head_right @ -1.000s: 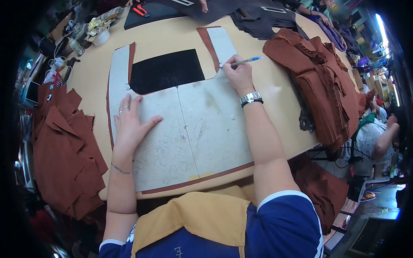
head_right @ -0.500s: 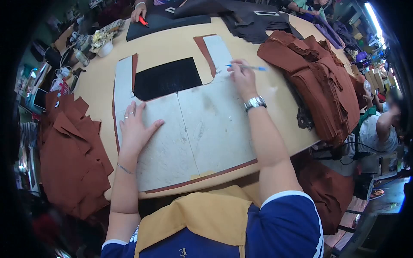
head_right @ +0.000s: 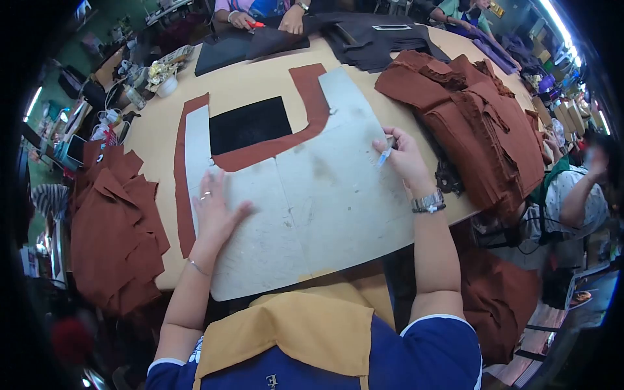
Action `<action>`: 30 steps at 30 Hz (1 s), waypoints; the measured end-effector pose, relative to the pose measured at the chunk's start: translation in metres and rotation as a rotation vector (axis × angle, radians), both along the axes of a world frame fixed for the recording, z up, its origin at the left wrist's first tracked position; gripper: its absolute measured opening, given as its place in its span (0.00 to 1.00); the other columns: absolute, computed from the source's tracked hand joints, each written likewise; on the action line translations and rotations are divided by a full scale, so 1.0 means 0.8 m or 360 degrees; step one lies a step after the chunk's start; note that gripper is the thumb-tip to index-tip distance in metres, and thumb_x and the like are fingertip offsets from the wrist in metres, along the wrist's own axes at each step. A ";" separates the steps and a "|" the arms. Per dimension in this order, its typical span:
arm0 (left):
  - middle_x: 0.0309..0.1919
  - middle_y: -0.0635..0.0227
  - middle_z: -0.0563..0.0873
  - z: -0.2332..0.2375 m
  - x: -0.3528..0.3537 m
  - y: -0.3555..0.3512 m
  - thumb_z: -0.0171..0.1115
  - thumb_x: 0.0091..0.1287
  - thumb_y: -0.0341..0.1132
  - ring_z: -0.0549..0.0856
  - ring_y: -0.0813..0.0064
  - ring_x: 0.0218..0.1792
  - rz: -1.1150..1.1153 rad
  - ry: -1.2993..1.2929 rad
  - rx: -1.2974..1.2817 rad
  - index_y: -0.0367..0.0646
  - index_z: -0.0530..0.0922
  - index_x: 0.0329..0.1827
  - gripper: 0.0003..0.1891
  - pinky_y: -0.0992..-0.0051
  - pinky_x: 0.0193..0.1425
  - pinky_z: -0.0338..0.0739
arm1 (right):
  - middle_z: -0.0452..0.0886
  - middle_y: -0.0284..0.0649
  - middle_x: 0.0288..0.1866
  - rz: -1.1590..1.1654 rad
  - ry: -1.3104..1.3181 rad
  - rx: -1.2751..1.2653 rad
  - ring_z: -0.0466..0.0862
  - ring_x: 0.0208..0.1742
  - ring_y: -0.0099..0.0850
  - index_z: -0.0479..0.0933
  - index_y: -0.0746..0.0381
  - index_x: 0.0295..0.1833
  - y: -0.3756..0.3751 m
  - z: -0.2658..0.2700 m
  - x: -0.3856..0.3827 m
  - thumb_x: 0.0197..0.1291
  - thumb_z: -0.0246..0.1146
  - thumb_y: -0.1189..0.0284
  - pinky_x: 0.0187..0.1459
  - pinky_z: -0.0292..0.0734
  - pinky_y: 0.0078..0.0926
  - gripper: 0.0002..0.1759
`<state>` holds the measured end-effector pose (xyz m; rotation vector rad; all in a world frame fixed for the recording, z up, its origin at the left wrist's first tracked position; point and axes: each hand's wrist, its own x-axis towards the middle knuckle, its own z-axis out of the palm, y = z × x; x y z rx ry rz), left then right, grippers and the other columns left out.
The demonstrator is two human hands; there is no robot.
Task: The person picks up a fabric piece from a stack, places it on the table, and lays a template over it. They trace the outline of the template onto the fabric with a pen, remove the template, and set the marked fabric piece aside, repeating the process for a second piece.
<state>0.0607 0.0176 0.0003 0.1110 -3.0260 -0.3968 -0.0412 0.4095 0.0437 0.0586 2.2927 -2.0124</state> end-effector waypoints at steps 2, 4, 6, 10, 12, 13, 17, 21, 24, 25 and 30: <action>0.77 0.50 0.54 -0.012 -0.011 -0.019 0.47 0.68 0.67 0.46 0.54 0.79 0.0262 0.0037 0.0389 0.48 0.51 0.79 0.44 0.36 0.74 0.40 | 0.75 0.28 0.43 -0.0035 0.0299 0.0092 0.72 0.40 0.14 0.74 0.65 0.58 0.015 0.014 0.010 0.61 0.69 0.71 0.40 0.69 0.12 0.21; 0.78 0.54 0.53 -0.017 -0.016 -0.052 0.36 0.74 0.64 0.48 0.56 0.79 0.0230 0.0220 0.0850 0.47 0.49 0.80 0.40 0.38 0.75 0.37 | 0.73 0.26 0.41 -0.0127 0.0693 0.0129 0.71 0.40 0.14 0.76 0.64 0.56 0.031 0.057 0.031 0.64 0.66 0.72 0.40 0.67 0.12 0.16; 0.78 0.55 0.53 -0.028 -0.017 -0.073 0.29 0.74 0.65 0.49 0.57 0.79 0.0285 0.0221 0.0877 0.45 0.47 0.80 0.41 0.43 0.77 0.36 | 0.76 0.29 0.43 -0.0437 0.0854 0.0107 0.73 0.43 0.17 0.76 0.63 0.56 0.079 0.071 0.040 0.66 0.65 0.71 0.47 0.69 0.16 0.15; 0.72 0.56 0.66 -0.003 -0.018 -0.048 0.47 0.72 0.60 0.64 0.57 0.74 0.0361 0.0163 0.0273 0.46 0.61 0.75 0.36 0.50 0.75 0.52 | 0.80 0.37 0.53 -0.0992 0.1139 0.0091 0.78 0.52 0.24 0.74 0.66 0.58 0.208 0.079 0.042 0.65 0.66 0.67 0.55 0.72 0.21 0.21; 0.64 0.58 0.75 0.020 -0.036 -0.023 0.54 0.69 0.57 0.73 0.59 0.66 0.0126 0.0249 0.0199 0.45 0.70 0.67 0.31 0.53 0.69 0.61 | 0.79 0.43 0.55 -0.1286 0.1301 0.0248 0.78 0.54 0.28 0.72 0.68 0.60 0.248 0.081 0.037 0.65 0.67 0.66 0.56 0.74 0.26 0.23; 0.60 0.58 0.80 0.028 -0.049 -0.008 0.58 0.68 0.55 0.77 0.60 0.62 0.0008 0.0291 0.0161 0.45 0.75 0.63 0.28 0.54 0.66 0.65 | 0.79 0.45 0.56 -0.1426 0.1470 0.0403 0.78 0.55 0.30 0.71 0.69 0.60 0.264 0.079 0.033 0.64 0.67 0.66 0.57 0.75 0.28 0.25; 0.37 0.65 0.86 0.015 -0.121 0.067 0.66 0.63 0.48 0.86 0.63 0.39 -0.0405 0.0729 0.0114 0.45 0.85 0.41 0.15 0.65 0.44 0.79 | 0.76 0.54 0.58 -0.1775 0.1835 0.1370 0.77 0.59 0.38 0.68 0.72 0.62 0.189 0.106 0.037 0.64 0.67 0.66 0.58 0.76 0.36 0.28; 0.39 0.68 0.86 0.002 -0.185 0.135 0.63 0.63 0.53 0.84 0.66 0.44 -0.0208 0.0524 0.0077 0.50 0.87 0.42 0.18 0.62 0.52 0.74 | 0.81 0.43 0.55 -0.0744 0.1485 0.0565 0.79 0.58 0.36 0.76 0.66 0.59 0.044 0.051 -0.018 0.62 0.67 0.70 0.62 0.72 0.33 0.21; 0.39 0.68 0.87 -0.001 -0.212 0.163 0.63 0.62 0.54 0.85 0.66 0.44 -0.0011 0.0319 0.0135 0.52 0.88 0.41 0.17 0.60 0.52 0.73 | 0.84 0.46 0.43 -0.0166 0.1356 0.0813 0.84 0.45 0.42 0.78 0.63 0.53 -0.049 -0.001 -0.059 0.58 0.69 0.70 0.47 0.77 0.36 0.18; 0.38 0.68 0.87 -0.002 -0.216 0.168 0.64 0.62 0.54 0.85 0.67 0.44 0.0041 0.0254 0.0150 0.53 0.88 0.41 0.17 0.60 0.52 0.72 | 0.84 0.46 0.41 -0.0030 0.1151 0.0829 0.83 0.43 0.43 0.79 0.62 0.52 -0.069 -0.019 -0.068 0.57 0.69 0.71 0.45 0.77 0.37 0.17; 0.35 0.69 0.89 -0.001 -0.233 0.182 0.63 0.63 0.52 0.87 0.67 0.43 0.0148 0.0123 0.0204 0.56 0.89 0.39 0.14 0.61 0.52 0.72 | 0.84 0.43 0.38 0.0156 0.1142 0.0877 0.83 0.42 0.41 0.79 0.61 0.47 -0.095 -0.076 -0.101 0.55 0.69 0.72 0.47 0.74 0.37 0.14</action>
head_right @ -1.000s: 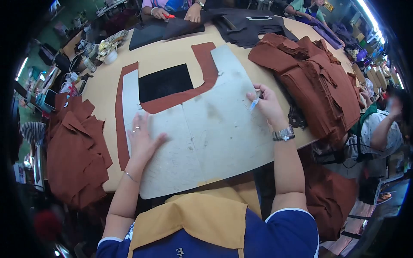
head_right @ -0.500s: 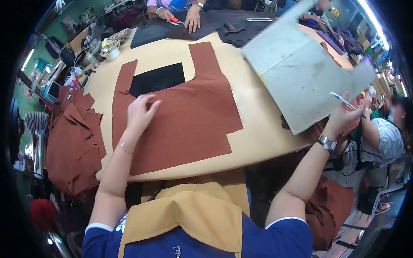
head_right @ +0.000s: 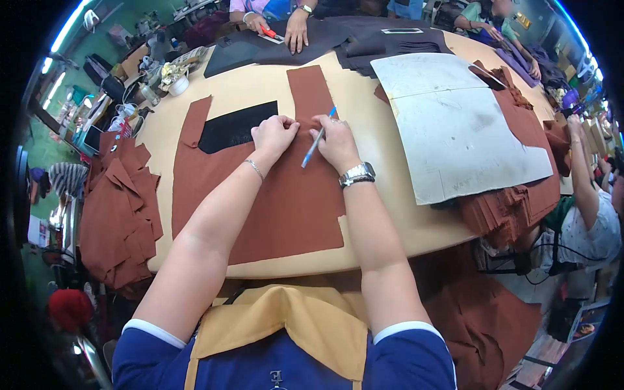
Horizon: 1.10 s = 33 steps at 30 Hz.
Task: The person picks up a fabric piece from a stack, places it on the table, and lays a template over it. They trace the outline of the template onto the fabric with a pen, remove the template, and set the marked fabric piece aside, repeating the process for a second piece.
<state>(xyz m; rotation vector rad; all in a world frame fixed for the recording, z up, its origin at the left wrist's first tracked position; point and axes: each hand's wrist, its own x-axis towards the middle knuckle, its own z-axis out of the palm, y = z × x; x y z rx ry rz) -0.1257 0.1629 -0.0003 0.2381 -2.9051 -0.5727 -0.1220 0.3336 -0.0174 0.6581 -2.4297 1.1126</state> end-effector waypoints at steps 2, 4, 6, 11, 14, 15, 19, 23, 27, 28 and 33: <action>0.35 0.69 0.90 0.003 -0.004 0.002 0.63 0.63 0.52 0.88 0.67 0.42 0.0048 -0.0045 0.0071 0.56 0.89 0.40 0.14 0.62 0.52 0.72 | 0.85 0.41 0.38 -0.0009 0.0016 0.0012 0.83 0.42 0.41 0.79 0.60 0.47 0.000 -0.004 0.000 0.55 0.69 0.72 0.49 0.73 0.37 0.14; 0.35 0.69 0.90 0.003 -0.007 0.006 0.63 0.63 0.52 0.88 0.67 0.41 0.0077 -0.0078 0.0163 0.55 0.89 0.41 0.15 0.64 0.51 0.72 | 0.85 0.40 0.38 0.0002 0.0017 -0.0023 0.83 0.42 0.40 0.79 0.60 0.47 0.005 -0.004 0.001 0.55 0.69 0.72 0.51 0.72 0.37 0.14; 0.35 0.69 0.90 -0.007 -0.012 0.003 0.63 0.63 0.52 0.88 0.68 0.41 0.0092 -0.0062 0.0265 0.54 0.89 0.41 0.15 0.65 0.51 0.71 | 0.85 0.41 0.38 0.0025 -0.0035 -0.0059 0.83 0.43 0.40 0.79 0.60 0.47 0.009 -0.004 0.000 0.55 0.70 0.72 0.52 0.72 0.37 0.14; 0.33 0.66 0.90 -0.017 -0.012 0.008 0.62 0.63 0.51 0.87 0.66 0.42 0.0147 0.0057 0.0327 0.58 0.89 0.39 0.13 0.64 0.54 0.67 | 0.85 0.41 0.39 0.0040 0.0004 -0.0117 0.83 0.44 0.41 0.79 0.60 0.46 0.009 -0.013 -0.008 0.55 0.69 0.72 0.52 0.72 0.37 0.14; 0.33 0.67 0.89 -0.020 -0.011 0.011 0.62 0.63 0.51 0.85 0.67 0.45 0.0168 0.0111 0.0286 0.58 0.89 0.39 0.13 0.64 0.56 0.66 | 0.85 0.42 0.39 0.0050 0.0017 -0.0145 0.83 0.44 0.41 0.78 0.60 0.46 0.008 -0.014 -0.010 0.54 0.70 0.72 0.52 0.72 0.37 0.14; 0.33 0.67 0.89 -0.024 -0.012 0.011 0.62 0.63 0.51 0.85 0.67 0.45 0.0169 0.0134 0.0264 0.58 0.89 0.39 0.12 0.64 0.56 0.65 | 0.85 0.42 0.39 0.0046 0.0017 -0.0136 0.83 0.44 0.41 0.78 0.60 0.46 0.008 -0.014 -0.010 0.54 0.70 0.72 0.52 0.72 0.37 0.14; 0.36 0.69 0.89 -0.026 -0.012 0.012 0.61 0.64 0.50 0.83 0.67 0.48 0.0154 0.0151 0.0251 0.59 0.88 0.39 0.12 0.60 0.56 0.65 | 0.85 0.42 0.39 0.0034 -0.0002 -0.0118 0.83 0.44 0.42 0.78 0.60 0.46 0.008 -0.015 -0.010 0.54 0.70 0.71 0.52 0.72 0.38 0.14; 0.40 0.73 0.88 -0.026 -0.014 0.013 0.61 0.64 0.51 0.82 0.67 0.49 0.0143 0.0179 0.0182 0.59 0.88 0.39 0.12 0.58 0.58 0.64 | 0.85 0.42 0.38 0.0048 -0.0004 -0.0159 0.83 0.42 0.42 0.78 0.60 0.46 0.009 -0.015 -0.010 0.54 0.70 0.71 0.51 0.73 0.38 0.14; 0.42 0.74 0.88 -0.025 -0.014 0.015 0.61 0.64 0.50 0.82 0.67 0.50 0.0148 0.0164 0.0183 0.59 0.88 0.40 0.12 0.58 0.58 0.63 | 0.84 0.42 0.34 0.0019 -0.0168 -0.0261 0.83 0.37 0.40 0.78 0.61 0.47 0.010 -0.014 -0.012 0.55 0.70 0.71 0.44 0.76 0.37 0.14; 0.42 0.74 0.88 -0.022 -0.013 0.016 0.61 0.64 0.49 0.82 0.67 0.50 0.0154 0.0138 0.0191 0.58 0.88 0.40 0.11 0.58 0.58 0.63 | 0.83 0.42 0.33 0.0006 -0.0257 -0.0300 0.82 0.36 0.40 0.79 0.61 0.48 0.010 -0.013 -0.012 0.56 0.70 0.71 0.41 0.77 0.36 0.15; 0.44 0.75 0.88 -0.021 -0.013 0.015 0.61 0.64 0.50 0.81 0.68 0.50 0.0161 0.0103 0.0140 0.59 0.87 0.42 0.12 0.57 0.58 0.63 | 0.83 0.44 0.33 -0.0002 -0.0248 -0.0393 0.82 0.34 0.37 0.78 0.62 0.50 0.016 -0.011 -0.014 0.57 0.69 0.71 0.39 0.78 0.34 0.16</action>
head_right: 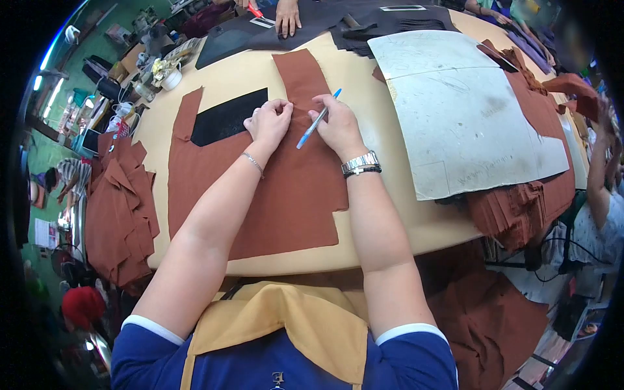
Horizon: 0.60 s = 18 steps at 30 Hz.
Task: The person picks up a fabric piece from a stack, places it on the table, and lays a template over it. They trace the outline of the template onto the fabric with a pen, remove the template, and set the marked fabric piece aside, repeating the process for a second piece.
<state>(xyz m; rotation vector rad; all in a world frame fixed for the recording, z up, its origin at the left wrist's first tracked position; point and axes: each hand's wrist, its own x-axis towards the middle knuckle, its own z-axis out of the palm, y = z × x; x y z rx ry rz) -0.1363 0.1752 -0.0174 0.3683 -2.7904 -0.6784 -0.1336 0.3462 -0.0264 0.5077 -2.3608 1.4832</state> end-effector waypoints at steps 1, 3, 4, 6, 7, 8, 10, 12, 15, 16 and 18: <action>0.44 0.75 0.88 0.001 0.001 0.002 0.60 0.64 0.51 0.81 0.68 0.51 0.0013 0.0008 -0.0028 0.59 0.87 0.43 0.13 0.57 0.58 0.62 | 0.83 0.44 0.34 0.0004 -0.0030 -0.0003 0.83 0.34 0.37 0.78 0.62 0.50 0.002 0.002 0.000 0.57 0.69 0.71 0.39 0.78 0.34 0.16; 0.46 0.74 0.87 0.000 -0.001 0.001 0.60 0.65 0.53 0.81 0.68 0.52 0.0005 -0.0027 -0.0010 0.59 0.87 0.45 0.14 0.57 0.60 0.62 | 0.84 0.45 0.38 -0.0032 -0.0008 -0.0041 0.84 0.37 0.36 0.78 0.63 0.52 0.003 -0.001 -0.003 0.58 0.69 0.71 0.42 0.79 0.33 0.17; 0.47 0.74 0.87 0.003 0.000 0.000 0.59 0.65 0.53 0.81 0.67 0.53 0.0003 -0.0045 0.0000 0.59 0.87 0.46 0.15 0.57 0.60 0.62 | 0.84 0.46 0.40 -0.0049 0.0003 -0.0059 0.85 0.39 0.36 0.78 0.63 0.53 0.004 0.000 -0.003 0.59 0.68 0.70 0.43 0.79 0.32 0.17; 0.50 0.70 0.85 0.009 0.009 -0.005 0.57 0.68 0.54 0.80 0.64 0.55 -0.0080 0.0008 -0.0041 0.57 0.83 0.54 0.18 0.59 0.61 0.66 | 0.85 0.47 0.43 -0.0048 -0.0136 -0.0186 0.85 0.43 0.37 0.78 0.64 0.54 0.009 0.006 -0.003 0.60 0.68 0.70 0.45 0.79 0.32 0.18; 0.51 0.68 0.84 0.012 0.016 -0.008 0.56 0.69 0.54 0.80 0.62 0.57 -0.0117 0.0036 -0.0060 0.56 0.81 0.57 0.20 0.60 0.61 0.68 | 0.85 0.47 0.45 -0.0044 -0.0205 -0.0246 0.86 0.45 0.37 0.77 0.65 0.54 0.013 0.009 -0.003 0.61 0.68 0.69 0.47 0.79 0.32 0.18; 0.54 0.64 0.83 0.013 0.024 -0.018 0.55 0.69 0.54 0.80 0.60 0.58 -0.0140 0.0148 -0.0086 0.54 0.79 0.60 0.22 0.59 0.62 0.68 | 0.84 0.48 0.49 -0.0128 -0.0119 -0.0155 0.85 0.49 0.37 0.77 0.66 0.54 0.018 0.010 -0.005 0.61 0.68 0.69 0.49 0.79 0.31 0.18; 0.60 0.58 0.79 0.011 0.051 -0.061 0.54 0.70 0.55 0.78 0.56 0.60 -0.0190 0.0359 -0.0152 0.51 0.74 0.66 0.27 0.58 0.64 0.70 | 0.84 0.49 0.49 -0.0166 -0.0146 -0.0284 0.85 0.50 0.37 0.77 0.66 0.54 0.026 -0.009 -0.020 0.61 0.67 0.70 0.51 0.79 0.31 0.18; 0.62 0.54 0.77 0.024 0.088 -0.122 0.54 0.68 0.60 0.78 0.54 0.61 -0.0072 0.0322 -0.0287 0.47 0.68 0.70 0.34 0.54 0.63 0.72 | 0.83 0.49 0.50 -0.0201 -0.0251 -0.0405 0.84 0.51 0.36 0.77 0.66 0.54 0.030 -0.016 -0.025 0.63 0.66 0.70 0.51 0.78 0.30 0.17; 0.68 0.46 0.70 0.007 0.155 -0.241 0.52 0.64 0.68 0.71 0.52 0.68 0.0520 0.0003 -0.0516 0.36 0.62 0.73 0.46 0.53 0.68 0.67 | 0.82 0.48 0.51 -0.0196 -0.0263 -0.0529 0.83 0.51 0.33 0.76 0.67 0.55 0.029 -0.028 -0.035 0.64 0.66 0.70 0.51 0.78 0.28 0.17; 0.69 0.44 0.68 0.019 0.180 -0.255 0.52 0.62 0.71 0.70 0.52 0.69 0.0759 -0.0269 -0.0578 0.37 0.61 0.74 0.49 0.54 0.69 0.66 | 0.82 0.45 0.49 -0.0215 -0.0267 -0.0506 0.81 0.50 0.30 0.76 0.67 0.54 0.028 -0.019 -0.030 0.64 0.66 0.70 0.49 0.78 0.25 0.17; 0.65 0.48 0.73 -0.001 0.211 -0.298 0.57 0.59 0.70 0.72 0.53 0.67 0.0800 -0.0229 -0.0588 0.40 0.69 0.68 0.45 0.58 0.69 0.68 | 0.81 0.42 0.47 -0.0184 -0.0319 -0.0649 0.80 0.47 0.27 0.76 0.67 0.53 0.027 -0.024 -0.033 0.64 0.66 0.71 0.48 0.77 0.22 0.16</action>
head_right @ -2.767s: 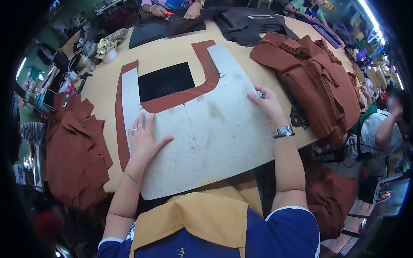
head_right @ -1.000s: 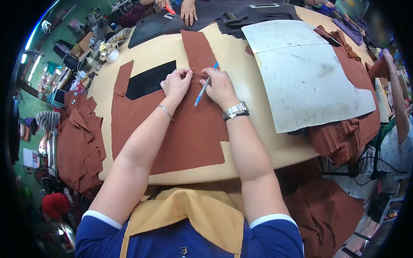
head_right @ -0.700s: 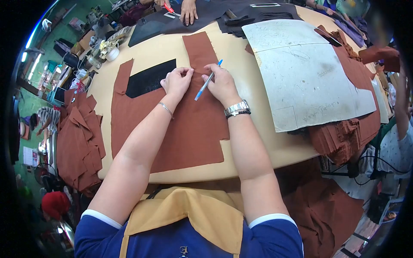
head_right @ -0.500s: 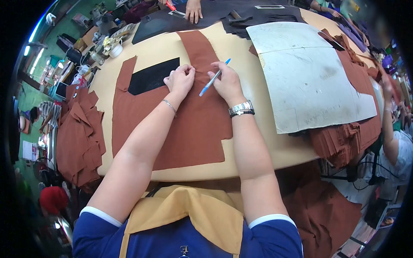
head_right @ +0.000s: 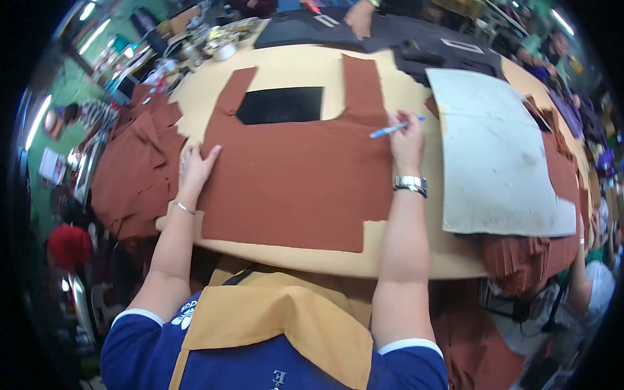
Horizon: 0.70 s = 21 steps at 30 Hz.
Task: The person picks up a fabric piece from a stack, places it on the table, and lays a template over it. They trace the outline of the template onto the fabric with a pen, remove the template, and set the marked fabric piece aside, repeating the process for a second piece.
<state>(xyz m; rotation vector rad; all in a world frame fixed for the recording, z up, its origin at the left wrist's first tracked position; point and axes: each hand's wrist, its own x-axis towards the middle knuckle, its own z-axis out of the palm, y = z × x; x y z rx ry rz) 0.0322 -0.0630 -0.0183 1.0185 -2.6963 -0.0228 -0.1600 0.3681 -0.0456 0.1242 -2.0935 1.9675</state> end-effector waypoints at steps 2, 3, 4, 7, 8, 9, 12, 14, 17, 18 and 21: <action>0.60 0.57 0.78 0.008 0.016 0.009 0.64 0.57 0.66 0.76 0.58 0.62 -0.0100 0.0201 0.0102 0.45 0.78 0.60 0.37 0.61 0.66 0.71 | 0.80 0.40 0.46 -0.0014 0.0060 -0.0017 0.79 0.46 0.26 0.76 0.68 0.53 0.003 -0.003 -0.003 0.65 0.66 0.71 0.47 0.76 0.22 0.15; 0.57 0.61 0.79 -0.007 0.012 -0.003 0.66 0.58 0.62 0.77 0.60 0.60 -0.0140 0.0266 0.0126 0.47 0.79 0.57 0.32 0.61 0.62 0.73 | 0.79 0.39 0.46 -0.0020 0.0112 -0.0018 0.78 0.46 0.25 0.76 0.68 0.52 0.006 -0.002 -0.002 0.65 0.66 0.71 0.47 0.76 0.22 0.15; 0.55 0.61 0.80 -0.014 0.008 -0.004 0.66 0.59 0.59 0.78 0.60 0.59 -0.0114 0.0326 0.0174 0.46 0.81 0.52 0.28 0.60 0.61 0.74 | 0.79 0.38 0.45 -0.0026 0.0140 -0.0035 0.78 0.45 0.25 0.76 0.68 0.52 0.008 -0.002 -0.001 0.65 0.66 0.70 0.47 0.75 0.22 0.15; 0.50 0.50 0.82 -0.010 -0.017 -0.002 0.60 0.66 0.53 0.81 0.52 0.53 -0.0128 0.0244 0.0401 0.39 0.81 0.47 0.23 0.56 0.58 0.74 | 0.78 0.37 0.45 -0.0063 0.0190 -0.0078 0.77 0.46 0.24 0.76 0.67 0.52 0.016 -0.013 -0.010 0.66 0.65 0.70 0.47 0.74 0.21 0.15; 0.50 0.43 0.81 -0.033 -0.023 -0.006 0.57 0.69 0.50 0.80 0.43 0.52 -0.0372 0.0830 0.0565 0.35 0.76 0.52 0.24 0.55 0.58 0.74 | 0.79 0.37 0.46 -0.0082 0.0201 -0.0006 0.77 0.47 0.24 0.76 0.67 0.53 0.016 -0.010 -0.008 0.66 0.65 0.69 0.48 0.74 0.22 0.15; 0.52 0.47 0.81 -0.024 -0.028 -0.005 0.56 0.72 0.46 0.80 0.57 0.55 -0.0314 0.0826 0.0717 0.33 0.71 0.58 0.24 0.63 0.60 0.72 | 0.79 0.37 0.46 -0.0089 0.0211 0.0061 0.77 0.47 0.24 0.76 0.67 0.53 0.018 -0.008 -0.006 0.66 0.65 0.69 0.48 0.74 0.22 0.16; 0.59 0.58 0.78 0.016 -0.019 -0.015 0.53 0.75 0.44 0.75 0.68 0.59 -0.0359 0.1511 0.1466 0.35 0.70 0.62 0.22 0.68 0.66 0.68 | 0.80 0.37 0.48 -0.0056 0.0289 0.0316 0.79 0.45 0.24 0.77 0.66 0.54 0.048 -0.040 -0.043 0.67 0.64 0.71 0.47 0.76 0.21 0.14; 0.56 0.59 0.79 0.070 0.025 -0.042 0.54 0.73 0.42 0.76 0.68 0.56 -0.0121 0.1680 0.1558 0.34 0.71 0.60 0.21 0.68 0.63 0.69 | 0.81 0.39 0.48 0.0025 0.0236 0.0290 0.79 0.46 0.25 0.76 0.66 0.55 0.062 -0.056 -0.061 0.67 0.64 0.70 0.46 0.77 0.21 0.15; 0.48 0.58 0.83 0.122 0.132 -0.152 0.55 0.70 0.40 0.78 0.69 0.50 0.0059 0.1525 0.1274 0.35 0.77 0.53 0.18 0.67 0.59 0.72 | 0.81 0.40 0.48 0.0058 0.0152 0.0280 0.80 0.46 0.26 0.76 0.67 0.55 0.058 -0.045 -0.054 0.67 0.64 0.68 0.46 0.76 0.22 0.16; 0.54 0.66 0.83 0.113 0.186 -0.222 0.56 0.71 0.41 0.81 0.72 0.52 -0.0112 0.1609 0.1324 0.44 0.80 0.57 0.17 0.69 0.62 0.72 | 0.81 0.40 0.47 0.0071 0.0147 0.0316 0.80 0.46 0.26 0.76 0.67 0.54 0.060 -0.044 -0.054 0.67 0.65 0.69 0.48 0.76 0.22 0.16; 0.53 0.64 0.83 0.146 0.386 -0.288 0.54 0.71 0.42 0.81 0.69 0.52 0.0336 0.1729 0.1501 0.43 0.79 0.57 0.17 0.67 0.60 0.74 | 0.81 0.41 0.48 0.0083 0.0132 0.0376 0.79 0.47 0.27 0.76 0.68 0.54 0.067 -0.048 -0.063 0.66 0.66 0.67 0.49 0.75 0.23 0.17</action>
